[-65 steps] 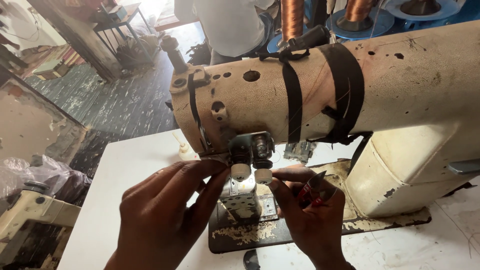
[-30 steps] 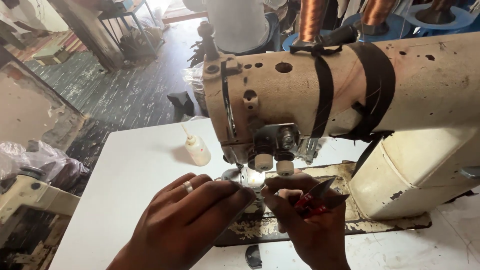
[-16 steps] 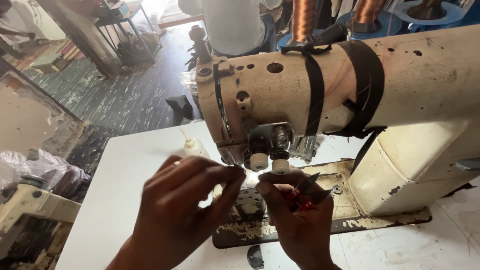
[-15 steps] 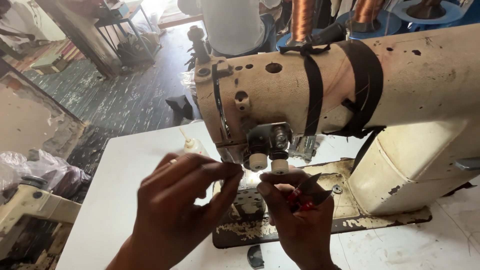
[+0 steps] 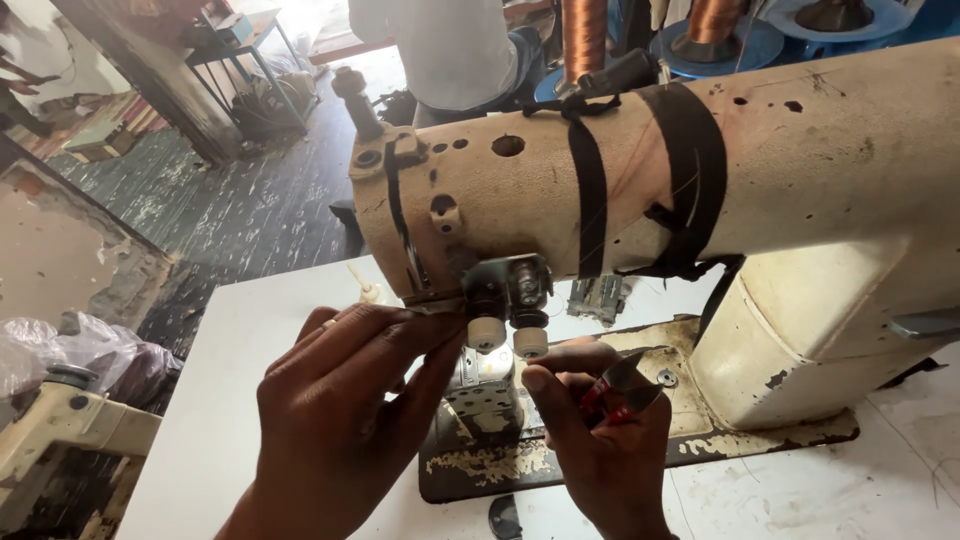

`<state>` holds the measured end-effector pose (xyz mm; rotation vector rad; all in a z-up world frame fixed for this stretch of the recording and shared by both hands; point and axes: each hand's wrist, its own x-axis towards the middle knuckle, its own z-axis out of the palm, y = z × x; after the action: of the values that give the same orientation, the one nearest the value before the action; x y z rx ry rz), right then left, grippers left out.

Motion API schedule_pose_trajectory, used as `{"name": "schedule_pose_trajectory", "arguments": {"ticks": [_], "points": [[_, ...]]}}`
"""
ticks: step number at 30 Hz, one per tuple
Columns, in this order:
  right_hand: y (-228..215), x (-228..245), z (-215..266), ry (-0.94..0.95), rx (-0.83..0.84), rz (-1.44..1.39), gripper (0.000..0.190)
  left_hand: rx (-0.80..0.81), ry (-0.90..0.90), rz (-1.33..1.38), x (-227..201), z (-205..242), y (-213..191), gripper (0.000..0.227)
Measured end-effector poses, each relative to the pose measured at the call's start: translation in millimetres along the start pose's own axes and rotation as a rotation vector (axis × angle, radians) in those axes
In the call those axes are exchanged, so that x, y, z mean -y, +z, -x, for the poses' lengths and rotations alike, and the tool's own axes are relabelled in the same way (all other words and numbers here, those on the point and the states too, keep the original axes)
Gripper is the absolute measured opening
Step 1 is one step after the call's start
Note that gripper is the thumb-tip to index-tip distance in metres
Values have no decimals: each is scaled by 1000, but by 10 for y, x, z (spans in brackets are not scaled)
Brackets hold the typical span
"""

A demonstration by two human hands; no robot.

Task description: Thread and adjust an industrial sewing machine for stitching.

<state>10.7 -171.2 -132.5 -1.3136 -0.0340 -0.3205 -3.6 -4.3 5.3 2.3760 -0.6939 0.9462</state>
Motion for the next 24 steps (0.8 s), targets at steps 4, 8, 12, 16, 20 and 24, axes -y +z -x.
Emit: {"name": "schedule_pose_trajectory", "arguments": {"ticks": [4,8,12,16,20,24], "points": [[-4,-28,-88,-34,13,-9,18,77,-48,24,7,-83,-47,22],[13,42,-170,-54,39,21,29,157,-140,105,32,-139,-73,24],[40,13,-183,-48,35,-91,35,183,-183,150,49,-151,-65,24],[72,96,-208,-15,54,-47,35,194,-200,134,15,-174,-61,22],[119,106,-219,47,62,-127,31,207,-221,130,33,-119,-27,23],[134,-73,-257,49,90,-291,29,226,-250,126,105,-32,8,23]]}}
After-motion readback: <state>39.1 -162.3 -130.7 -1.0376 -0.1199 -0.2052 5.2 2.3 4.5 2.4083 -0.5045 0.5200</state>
